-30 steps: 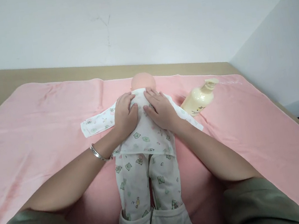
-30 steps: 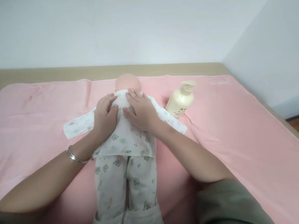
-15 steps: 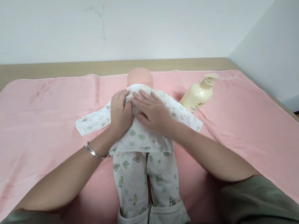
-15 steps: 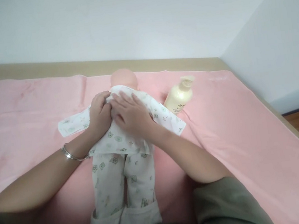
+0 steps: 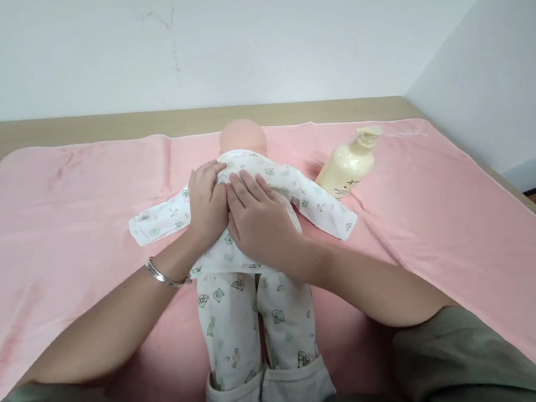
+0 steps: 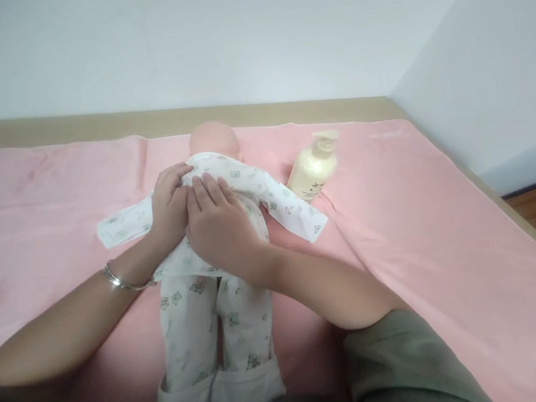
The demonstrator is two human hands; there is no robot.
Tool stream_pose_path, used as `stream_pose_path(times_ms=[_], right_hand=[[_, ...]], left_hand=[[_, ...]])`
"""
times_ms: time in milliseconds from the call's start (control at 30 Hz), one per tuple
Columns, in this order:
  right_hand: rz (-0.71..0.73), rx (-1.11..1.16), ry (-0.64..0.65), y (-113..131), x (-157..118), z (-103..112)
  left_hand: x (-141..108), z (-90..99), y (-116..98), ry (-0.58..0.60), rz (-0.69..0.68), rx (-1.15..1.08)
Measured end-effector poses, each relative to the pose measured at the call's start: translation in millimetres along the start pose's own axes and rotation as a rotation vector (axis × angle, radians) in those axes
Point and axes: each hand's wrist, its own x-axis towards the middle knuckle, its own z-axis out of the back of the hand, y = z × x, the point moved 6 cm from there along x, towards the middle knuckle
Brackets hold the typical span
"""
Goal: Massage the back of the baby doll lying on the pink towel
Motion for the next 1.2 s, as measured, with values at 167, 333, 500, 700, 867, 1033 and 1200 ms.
stream_pose_path(times_ms=[167,333,500,700,867,1033,1200], right_hand=[[-0.056,0.134,0.141,-35,20,1],[-0.156,0.096,0.118,-57,30,2],[-0.206,0.007,0.088,-37,15,1],[-0.037,0.003,0.045,5,-7,-1],[-0.032,0.138,0.123,-18,11,-3],[-0.131,0.171,0.100,-55,30,-2],[-0.166,0.070,0.086,-40,18,0]], left_hand=[[1,0.2,-3,0.010,0.018,0.034],[1,-1.0,-6,0.033,0.016,0.033],[1,-0.1,-4,-0.005,0.012,0.011],[0,1.3,-1,-0.016,0.025,-0.015],[1,1.1,-2,-0.015,0.020,-0.018],[2,-0.2,-6,0.009,0.012,0.006],[1,0.2,-5,-0.003,0.009,0.021]])
